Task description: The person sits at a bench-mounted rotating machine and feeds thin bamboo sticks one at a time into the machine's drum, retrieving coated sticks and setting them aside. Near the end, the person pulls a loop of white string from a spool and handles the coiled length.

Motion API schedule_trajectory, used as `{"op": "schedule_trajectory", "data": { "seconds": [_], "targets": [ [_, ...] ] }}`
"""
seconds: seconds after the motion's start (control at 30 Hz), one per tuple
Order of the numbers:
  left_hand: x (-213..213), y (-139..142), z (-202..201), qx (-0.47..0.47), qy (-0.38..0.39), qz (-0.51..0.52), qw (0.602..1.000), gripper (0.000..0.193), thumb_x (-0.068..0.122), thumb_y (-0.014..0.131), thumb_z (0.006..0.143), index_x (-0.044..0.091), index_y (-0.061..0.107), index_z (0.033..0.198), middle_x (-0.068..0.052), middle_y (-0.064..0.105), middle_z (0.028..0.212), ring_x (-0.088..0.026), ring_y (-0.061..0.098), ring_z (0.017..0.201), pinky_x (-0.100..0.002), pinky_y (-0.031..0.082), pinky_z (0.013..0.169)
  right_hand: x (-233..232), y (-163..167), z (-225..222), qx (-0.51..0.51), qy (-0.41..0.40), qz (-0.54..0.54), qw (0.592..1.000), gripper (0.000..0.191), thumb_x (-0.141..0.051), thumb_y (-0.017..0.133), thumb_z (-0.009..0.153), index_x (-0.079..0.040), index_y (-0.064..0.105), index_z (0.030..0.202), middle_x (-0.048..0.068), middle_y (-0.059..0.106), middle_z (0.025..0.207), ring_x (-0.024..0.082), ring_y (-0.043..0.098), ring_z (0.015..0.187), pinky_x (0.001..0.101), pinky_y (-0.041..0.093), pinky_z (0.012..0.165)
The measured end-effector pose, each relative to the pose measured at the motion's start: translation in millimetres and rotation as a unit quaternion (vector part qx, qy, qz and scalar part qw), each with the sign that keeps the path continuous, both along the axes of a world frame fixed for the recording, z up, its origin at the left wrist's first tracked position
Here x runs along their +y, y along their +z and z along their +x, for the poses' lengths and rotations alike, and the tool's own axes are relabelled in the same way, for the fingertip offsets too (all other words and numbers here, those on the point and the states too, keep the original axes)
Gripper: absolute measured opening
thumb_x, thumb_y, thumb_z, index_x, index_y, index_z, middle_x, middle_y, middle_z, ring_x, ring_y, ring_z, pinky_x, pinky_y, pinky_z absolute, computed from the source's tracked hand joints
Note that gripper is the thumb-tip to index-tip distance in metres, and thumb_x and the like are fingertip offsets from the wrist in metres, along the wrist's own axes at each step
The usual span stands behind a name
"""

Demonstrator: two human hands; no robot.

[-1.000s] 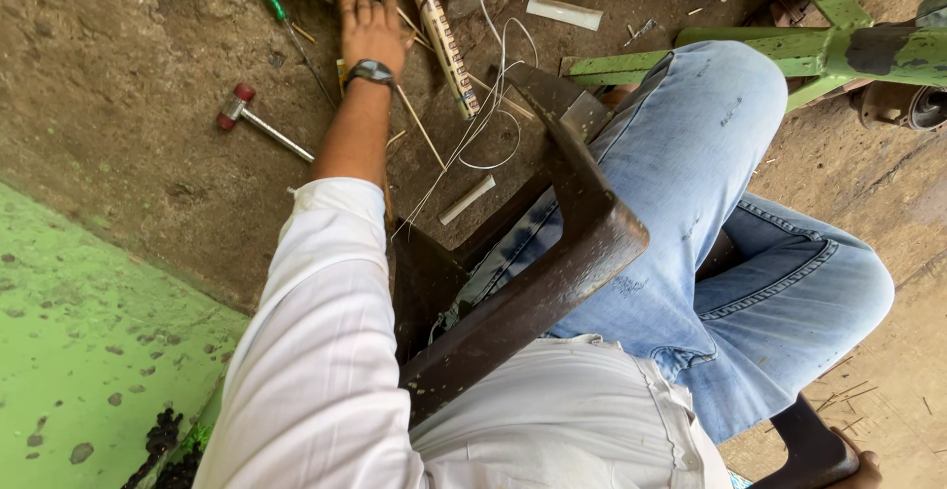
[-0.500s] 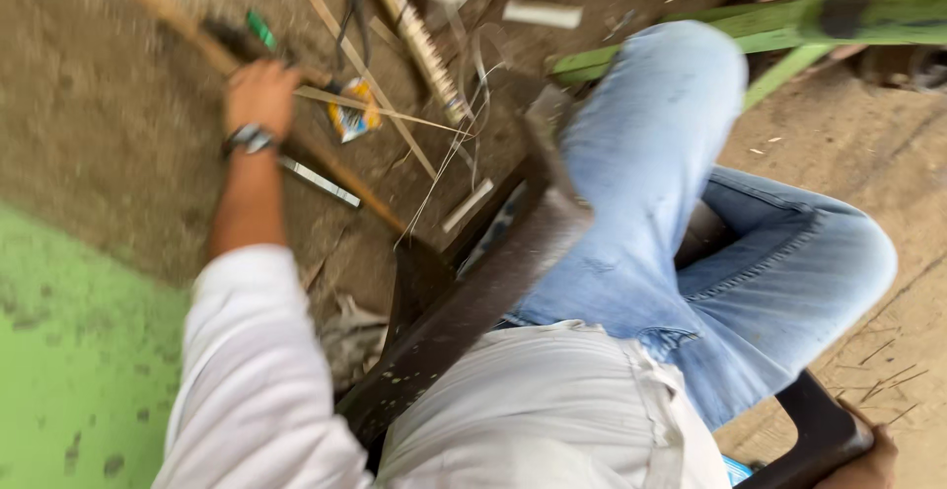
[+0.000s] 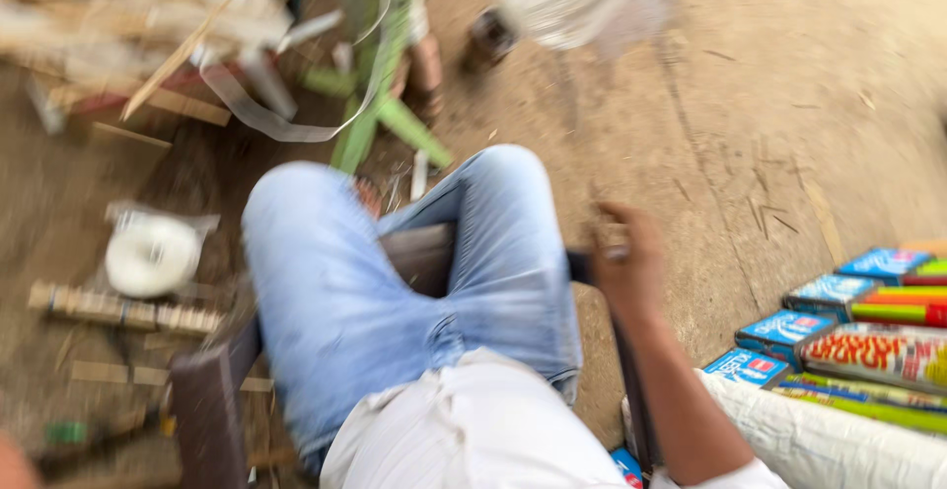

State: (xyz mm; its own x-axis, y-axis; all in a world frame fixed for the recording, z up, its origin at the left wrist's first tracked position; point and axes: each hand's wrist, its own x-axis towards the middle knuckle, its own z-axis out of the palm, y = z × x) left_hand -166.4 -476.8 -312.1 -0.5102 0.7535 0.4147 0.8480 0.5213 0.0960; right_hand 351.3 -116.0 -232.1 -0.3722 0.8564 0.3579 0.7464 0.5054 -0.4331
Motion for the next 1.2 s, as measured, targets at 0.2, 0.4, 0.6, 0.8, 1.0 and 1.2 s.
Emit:
{"op": "schedule_trajectory", "data": {
  "seconds": [0.2, 0.4, 0.6, 0.8, 1.0, 1.2],
  "targets": [
    [178.3, 114.3, 100.2, -0.010, -0.333, 0.053, 0.941, 0.035, 0.009, 0.068, 0.085, 0.010, 0.069, 0.120, -0.006, 0.071, 0.110, -0.026, 0.068, 0.100, -0.043, 0.053, 0.087, -25.3, 53.1, -107.7, 0.197, 0.329, -0.158, 0.910, 0.050, -0.011, 0.085, 0.085, -0.005, 0.064, 0.131, 0.011, 0.071, 0.118, 0.030, 0.070, 0.110, 0.0399, 0.056, 0.094],
    [256.8, 172.6, 174.2, -0.034, -0.457, 0.054, 0.887, 0.045, 0.005, 0.069, 0.079, 0.010, 0.070, 0.124, -0.004, 0.072, 0.110, -0.024, 0.068, 0.098, -0.041, 0.053, 0.085, -9.5, 69.3, -114.0, 0.336, 0.346, -0.163, 0.861, 0.025, 0.003, 0.074, 0.097, -0.006, 0.071, 0.120, 0.008, 0.074, 0.109, 0.022, 0.075, 0.099, 0.0334, 0.060, 0.089],
    [266.5, 186.1, 180.3, -0.032, -0.425, 0.059, 0.902, 0.041, 0.005, 0.070, 0.077, 0.012, 0.071, 0.118, -0.003, 0.071, 0.108, -0.025, 0.067, 0.101, -0.042, 0.053, 0.085, 7.0, 68.9, -84.7, 0.367, 0.304, -0.145, 0.867, 0.018, 0.006, 0.074, 0.091, -0.003, 0.074, 0.107, 0.011, 0.074, 0.105, 0.020, 0.072, 0.098, 0.0325, 0.059, 0.084],
    [275.8, 201.8, 186.9, 0.007, -0.441, 0.092, 0.893, 0.039, 0.010, 0.072, 0.082, 0.015, 0.068, 0.121, -0.001, 0.068, 0.115, -0.023, 0.067, 0.107, -0.040, 0.056, 0.090, 16.0, 82.8, -87.3, 0.317, 0.321, -0.085, 0.888, 0.017, 0.004, 0.077, 0.088, -0.004, 0.073, 0.102, 0.010, 0.076, 0.108, 0.019, 0.075, 0.099, 0.0305, 0.060, 0.084],
    [317.7, 225.2, 200.1, 0.044, -0.391, 0.202, 0.897, 0.056, 0.031, 0.076, 0.099, 0.011, 0.046, 0.143, -0.020, 0.035, 0.158, -0.037, 0.064, 0.123, -0.044, 0.055, 0.104, 54.0, 59.9, -64.6, 0.453, 0.218, -0.113, 0.857, 0.011, -0.001, 0.069, 0.099, -0.001, 0.070, 0.110, 0.008, 0.073, 0.110, 0.013, 0.071, 0.095, 0.0269, 0.059, 0.083],
    [387.1, 257.2, 190.4, 0.089, -0.285, 0.102, 0.949, 0.022, 0.029, 0.075, 0.093, 0.012, 0.068, 0.106, -0.027, 0.029, 0.162, -0.023, 0.068, 0.079, -0.048, 0.056, 0.087, 107.4, -2.5, -50.6, 0.530, -0.028, -0.155, 0.833, 0.017, -0.012, 0.072, 0.101, -0.002, 0.071, 0.115, 0.006, 0.073, 0.099, 0.011, 0.067, 0.081, 0.0260, 0.054, 0.069]
  ]
}}
